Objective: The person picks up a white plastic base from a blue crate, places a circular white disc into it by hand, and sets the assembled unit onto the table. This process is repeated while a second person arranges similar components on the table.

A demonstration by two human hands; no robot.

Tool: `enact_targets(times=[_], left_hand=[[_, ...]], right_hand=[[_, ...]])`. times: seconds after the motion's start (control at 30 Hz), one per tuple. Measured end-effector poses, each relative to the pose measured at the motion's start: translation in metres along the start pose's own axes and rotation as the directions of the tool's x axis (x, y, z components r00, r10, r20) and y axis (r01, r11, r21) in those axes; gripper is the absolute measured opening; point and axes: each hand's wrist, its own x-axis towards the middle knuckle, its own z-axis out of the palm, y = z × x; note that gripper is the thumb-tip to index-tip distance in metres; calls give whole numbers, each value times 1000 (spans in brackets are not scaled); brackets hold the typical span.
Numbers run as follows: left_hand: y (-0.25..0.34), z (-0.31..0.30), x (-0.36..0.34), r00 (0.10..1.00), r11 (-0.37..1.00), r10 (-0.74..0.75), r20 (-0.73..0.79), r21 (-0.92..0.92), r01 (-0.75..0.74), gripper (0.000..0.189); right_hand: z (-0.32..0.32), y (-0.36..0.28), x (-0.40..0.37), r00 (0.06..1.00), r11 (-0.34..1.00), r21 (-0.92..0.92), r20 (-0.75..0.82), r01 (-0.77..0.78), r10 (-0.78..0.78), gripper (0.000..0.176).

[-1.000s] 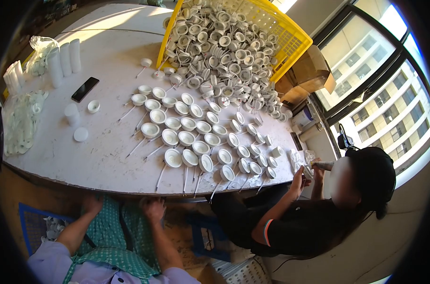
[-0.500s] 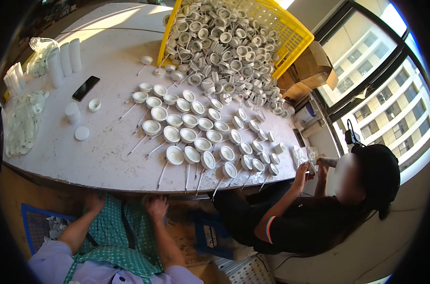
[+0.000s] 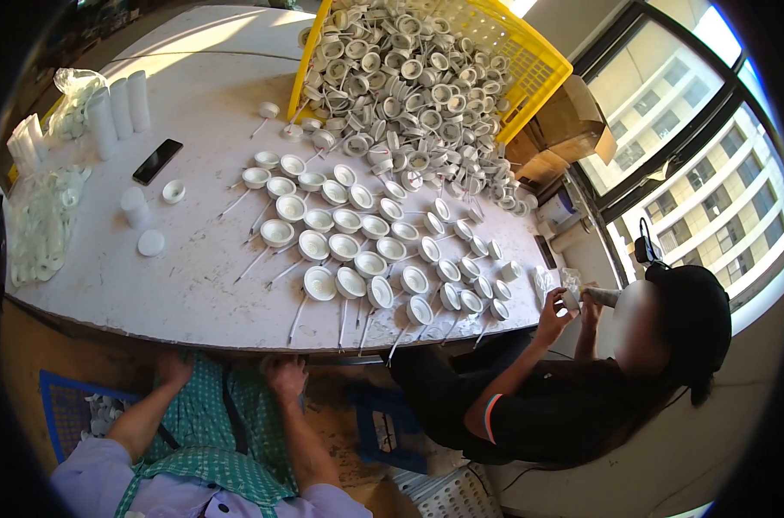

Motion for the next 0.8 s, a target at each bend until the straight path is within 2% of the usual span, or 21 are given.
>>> enact_targets(times=[0.17,0.27,0.33,0.43,0.53,0.6,0.7,0.8], left_hand=[[4,-9,-1,1000,998,6,8,-60,-5,63],[4,-10,-2,1000,999,-5,0,-39,5,64],[1,-7,-2,1000,1000,-1,-6,-18,1,64],[-4,-1,0,996,998,-56,64,-19,57,65],[-6,3,0,998,999,-29,47,-29,31,65],[-6,3,-1,1000,999,-16,2,33,16,64],[2,-11,-1,998,999,-32,54,11,31,63],[15,-30,-6,999,1000,-22,29,-11,22,61]], right_hand=[[3,3,2,996,1000,-2,84,-13,14,42],[5,2,0,1000,999,-30,-10,26,-27,38],[2,1,-1,999,999,-21,-3,32,-32,38],[-4,-2,-2,1000,1000,4,13,23,-23,39],[-1,-1,-1,1000,1000,20,22,2,-2,39],[-1,-1,-1,1000,1000,22,20,-6,5,38],[-1,-1,-2,1000,1000,-12,-10,19,-19,37],[6,3,-3,987,998,42,-153,57,-50,32]])
